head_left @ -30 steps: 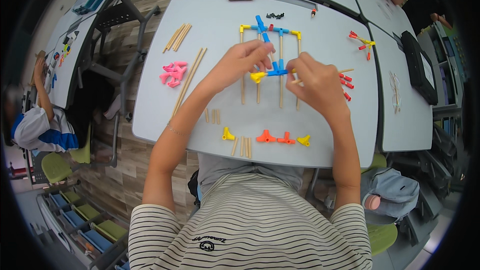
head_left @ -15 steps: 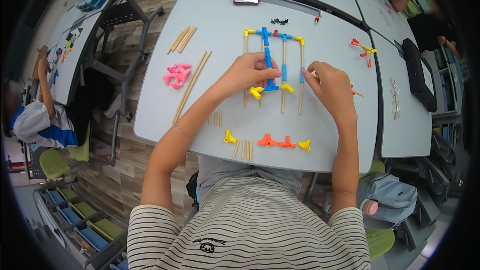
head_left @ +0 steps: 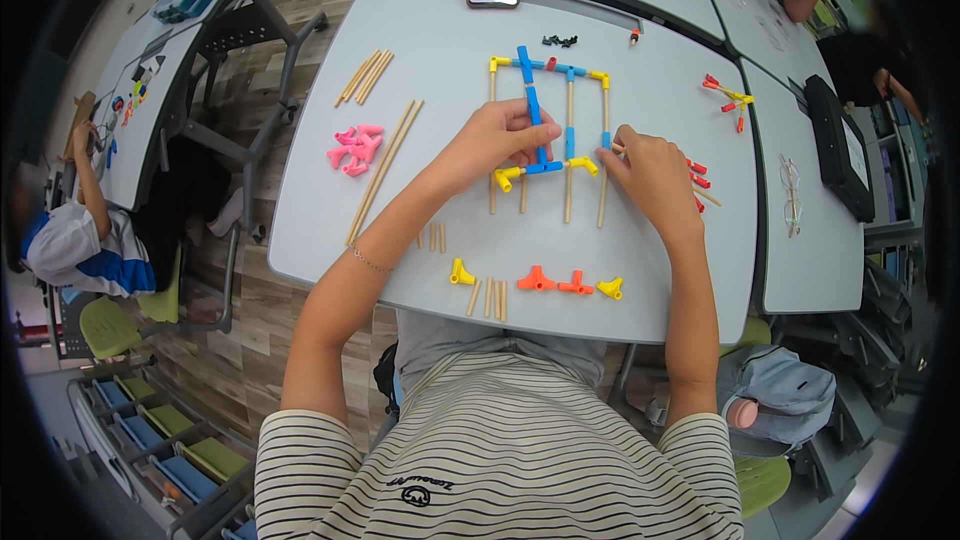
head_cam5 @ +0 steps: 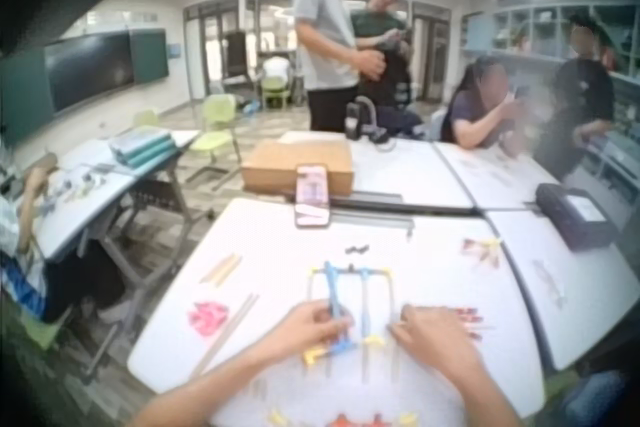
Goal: The person assembles a structure using wooden sticks and colorful plastic connectors. They repeatedly pick up sticks and connectors, insert the sticks into the connectors, and adjust the growing framework on the table.
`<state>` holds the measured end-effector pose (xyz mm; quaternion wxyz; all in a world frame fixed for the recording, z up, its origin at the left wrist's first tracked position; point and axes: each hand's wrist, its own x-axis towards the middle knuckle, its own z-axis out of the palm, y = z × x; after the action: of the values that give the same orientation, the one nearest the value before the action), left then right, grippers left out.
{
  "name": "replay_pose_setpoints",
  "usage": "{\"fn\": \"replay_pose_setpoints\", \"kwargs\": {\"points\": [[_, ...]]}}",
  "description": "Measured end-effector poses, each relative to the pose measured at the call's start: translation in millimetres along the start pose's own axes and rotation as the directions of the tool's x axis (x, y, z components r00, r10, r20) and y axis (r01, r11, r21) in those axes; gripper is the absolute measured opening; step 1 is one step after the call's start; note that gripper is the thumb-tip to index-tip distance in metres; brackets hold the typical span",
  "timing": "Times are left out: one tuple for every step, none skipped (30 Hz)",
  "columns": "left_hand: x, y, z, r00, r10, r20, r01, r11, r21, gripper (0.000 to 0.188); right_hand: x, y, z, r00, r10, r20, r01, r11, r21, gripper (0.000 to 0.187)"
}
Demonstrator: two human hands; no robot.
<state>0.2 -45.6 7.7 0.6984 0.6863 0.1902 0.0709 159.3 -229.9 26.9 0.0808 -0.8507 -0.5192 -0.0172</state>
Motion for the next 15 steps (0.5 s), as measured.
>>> {"fn": "replay_pose_setpoints", "kwargs": {"points": [[-0.1, 0.3, 0.0, 1.0, -0.002, -0.003, 0.002, 1.0, -0.005, 0.033, 0.1, 0.3, 0.7, 1.0, 0.002, 0.003, -0.002, 1.0, 0.002, 0.029], [-0.3, 1.1, 0.2, 1.0, -0.01, -0.009, 0.01, 1.0, -0.001, 0.033, 0.2, 0.6, 1.4, 1.0, 0.004, 0.006, -0.004, 1.0, 0.004, 0.029], [-0.6, 2.3, 0.6, 1.0, -0.018, -0.014, 0.018, 1.0, 0.002, 0.033, 0.3, 0.6, 1.7, 1.0, 0.006, 0.009, -0.006, 1.0, 0.006, 0.029], [-0.8, 2.9, 0.7, 0.999, -0.025, -0.019, 0.025, 1.0, 0.005, 0.032, 0.7, 0.2, 1.7, 1.0, 0.012, 0.016, -0.012, 1.0, 0.009, 0.028], [-0.4, 1.9, 0.3, 1.0, -0.025, -0.016, 0.025, 1.0, 0.0, 0.032, 1.1, -0.4, 1.6, 1.0, 0.018, 0.022, -0.018, 1.0, 0.011, 0.028], [0.3, 0.2, -0.3, 1.0, -0.026, -0.012, 0.025, 1.0, -0.005, 0.032, 1.5, -0.7, 1.5, 0.999, 0.024, 0.028, -0.024, 1.0, 0.013, 0.027], [0.7, -0.7, -0.8, 1.0, -0.026, -0.009, 0.025, 1.0, -0.01, 0.031, 1.7, -0.8, 1.5, 0.999, 0.024, 0.028, -0.025, 1.0, 0.014, 0.027], [0.6, -0.9, -0.8, 1.0, -0.026, -0.003, 0.026, 1.0, -0.011, 0.031, 1.9, -0.8, 1.5, 0.999, 0.025, 0.027, -0.025, 1.0, 0.015, 0.027], [0.4, -1.1, -0.8, 1.0, -0.027, 0.002, 0.027, 1.0, -0.011, 0.031, 2.1, -0.9, 1.5, 0.999, 0.025, 0.027, -0.025, 1.0, 0.015, 0.027], [0.4, -1.1, -0.8, 1.0, -0.027, 0.007, 0.027, 1.0, -0.012, 0.03, 2.3, -1.1, 1.5, 0.999, 0.031, 0.027, -0.031, 0.999, 0.019, 0.027], [0.5, -0.8, -0.7, 0.999, -0.029, 0.012, 0.029, 1.0, -0.002, 0.03, 2.4, -1.4, 1.6, 0.999, 0.036, 0.028, -0.037, 0.999, 0.022, 0.027], [0.7, -0.3, -0.5, 0.999, -0.031, 0.017, 0.031, 0.999, 0.008, 0.03, 2.6, -1.6, 1.6, 0.999, 0.042, 0.028, -0.043, 0.999, 0.026, 0.026], [0.9, -0.1, -0.2, 0.999, -0.033, 0.023, 0.033, 0.999, 0.017, 0.03, 2.8, -1.4, 1.9, 0.999, 0.044, 0.024, -0.045, 0.999, 0.029, 0.026], [1.1, -0.1, 0.3, 0.999, -0.041, 0.03, 0.04, 0.999, 0.026, 0.029, 3.0, -0.9, 2.5, 0.999, 0.046, 0.021, -0.047, 0.998, 0.032, 0.026], [1.3, -0.2, 1.0, 0.998, -0.049, 0.037, 0.047, 0.998, 0.035, 0.029, 3.2, -0.3, 3.2, 0.999, 0.048, 0.017, -0.049, 0.998, 0.035, 0.026]]}}
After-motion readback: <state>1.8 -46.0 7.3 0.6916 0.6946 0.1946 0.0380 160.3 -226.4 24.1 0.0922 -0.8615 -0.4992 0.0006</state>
